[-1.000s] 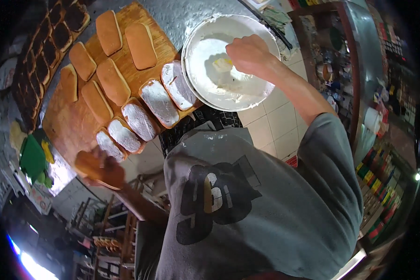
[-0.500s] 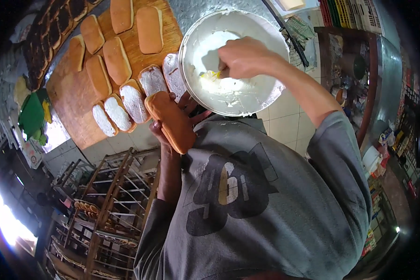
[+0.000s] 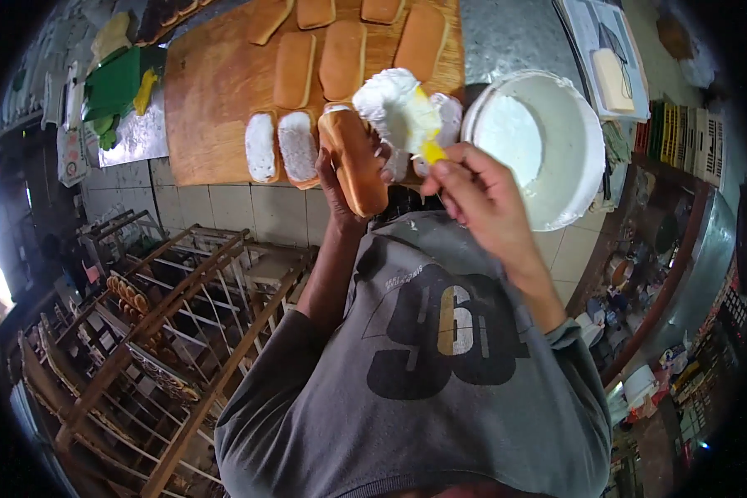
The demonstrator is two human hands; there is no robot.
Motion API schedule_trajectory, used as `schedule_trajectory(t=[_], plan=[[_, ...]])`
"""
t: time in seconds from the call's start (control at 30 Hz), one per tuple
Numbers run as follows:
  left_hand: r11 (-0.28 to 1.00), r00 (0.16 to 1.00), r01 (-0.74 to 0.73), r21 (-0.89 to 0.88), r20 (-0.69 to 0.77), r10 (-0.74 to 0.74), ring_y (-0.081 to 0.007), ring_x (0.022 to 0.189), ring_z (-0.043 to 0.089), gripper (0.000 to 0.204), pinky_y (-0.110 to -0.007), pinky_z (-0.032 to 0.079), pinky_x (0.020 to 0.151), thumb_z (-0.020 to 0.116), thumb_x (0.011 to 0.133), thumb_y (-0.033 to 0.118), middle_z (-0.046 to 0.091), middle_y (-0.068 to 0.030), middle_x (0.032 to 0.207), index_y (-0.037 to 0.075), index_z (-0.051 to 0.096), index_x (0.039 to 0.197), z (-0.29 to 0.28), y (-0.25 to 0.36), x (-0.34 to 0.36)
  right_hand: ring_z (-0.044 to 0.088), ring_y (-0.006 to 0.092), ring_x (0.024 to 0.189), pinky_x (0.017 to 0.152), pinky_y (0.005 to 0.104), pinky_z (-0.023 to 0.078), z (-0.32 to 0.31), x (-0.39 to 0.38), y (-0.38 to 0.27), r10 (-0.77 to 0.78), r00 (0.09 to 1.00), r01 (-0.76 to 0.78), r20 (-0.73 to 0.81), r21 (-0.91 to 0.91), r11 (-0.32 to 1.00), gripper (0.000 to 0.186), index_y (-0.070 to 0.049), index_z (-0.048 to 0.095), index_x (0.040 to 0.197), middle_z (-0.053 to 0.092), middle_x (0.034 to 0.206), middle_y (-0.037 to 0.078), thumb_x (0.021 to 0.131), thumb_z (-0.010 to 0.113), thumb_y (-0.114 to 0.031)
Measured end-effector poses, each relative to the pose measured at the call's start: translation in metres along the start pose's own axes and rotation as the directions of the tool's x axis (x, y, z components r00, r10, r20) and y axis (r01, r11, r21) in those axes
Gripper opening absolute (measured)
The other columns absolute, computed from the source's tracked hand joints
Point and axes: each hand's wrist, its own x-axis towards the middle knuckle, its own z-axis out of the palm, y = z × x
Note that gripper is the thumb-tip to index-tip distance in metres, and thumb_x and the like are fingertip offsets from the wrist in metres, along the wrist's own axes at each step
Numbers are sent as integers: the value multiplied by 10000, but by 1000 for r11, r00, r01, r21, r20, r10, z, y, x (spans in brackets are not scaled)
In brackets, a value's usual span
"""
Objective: Cutting bread rolls and spreading cream filling inside them on a bakery workbench.
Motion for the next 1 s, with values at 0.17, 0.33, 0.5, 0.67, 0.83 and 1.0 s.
schedule_trajectory(t=[0.17, 0.33, 0.5, 0.67, 0.83, 1.0], plan=[[982, 966, 179, -67, 204, -162, -315, 1118, 591, 635, -470, 508, 930, 496, 910, 549, 582, -127, 1275, 120, 458, 1376, -2, 32, 24, 461, 21, 574, 501, 176, 362, 78, 19, 18, -50, 999, 49, 2, 149, 988, 153, -25, 583, 1088, 676, 857, 10, 1016, 511, -140], [977, 905, 211, 15, 374, -202, -254, 1168, 565, 604, -395, 535, 936, 384, 982, 474, 496, -146, 1408, 74, 412, 1433, -28, 67, 28, 439, 13, 522, 457, 173, 330, 151, 35, 36, 3, 999, -2, -41, 16, 1000, 242, -34, 569, 1164, 672, 862, 18, 1021, 517, -222], [969, 971, 210, 131, 85, -222, -243, 1004, 652, 507, -391, 540, 901, 547, 943, 346, 630, -130, 1187, 33, 468, 1334, -23, 120, 22, 589, 67, 598, 450, 187, 343, 201, 48, 44, -18, 972, -2, -234, -85, 996, 154, -19, 523, 1081, 534, 752, -4, 1023, 502, -161], [977, 984, 173, 123, 21, -177, -296, 1173, 552, 633, -447, 458, 1016, 462, 825, 195, 537, -135, 1269, 67, 354, 1436, -17, 183, 4, 620, 142, 605, 545, 275, 480, 224, 71, 35, -137, 902, -139, -410, -575, 806, 173, -15, 598, 1090, 622, 744, 57, 981, 569, -146], [993, 986, -20, 120, 167, -1, -328, 1245, 503, 630, -473, 419, 1057, 434, 923, 322, 486, -147, 1366, 133, 266, 1500, -29, 201, 11, 635, 270, 668, 601, 350, 499, 250, 101, 32, -416, 899, -45, -134, -975, 216, 307, -106, 669, 1197, 634, 858, 90, 901, 595, -76], [896, 935, -355, 266, 91, 344, -283, 1320, 440, 768, -422, 383, 1085, 309, 965, 657, 466, -116, 1430, 97, 311, 1491, -6, 209, 48, 637, 272, 774, 606, 407, 521, 268, 86, 30, -349, 933, -87, -89, -996, 22, 429, -197, 660, 1230, 577, 854, 70, 836, 579, -48]])
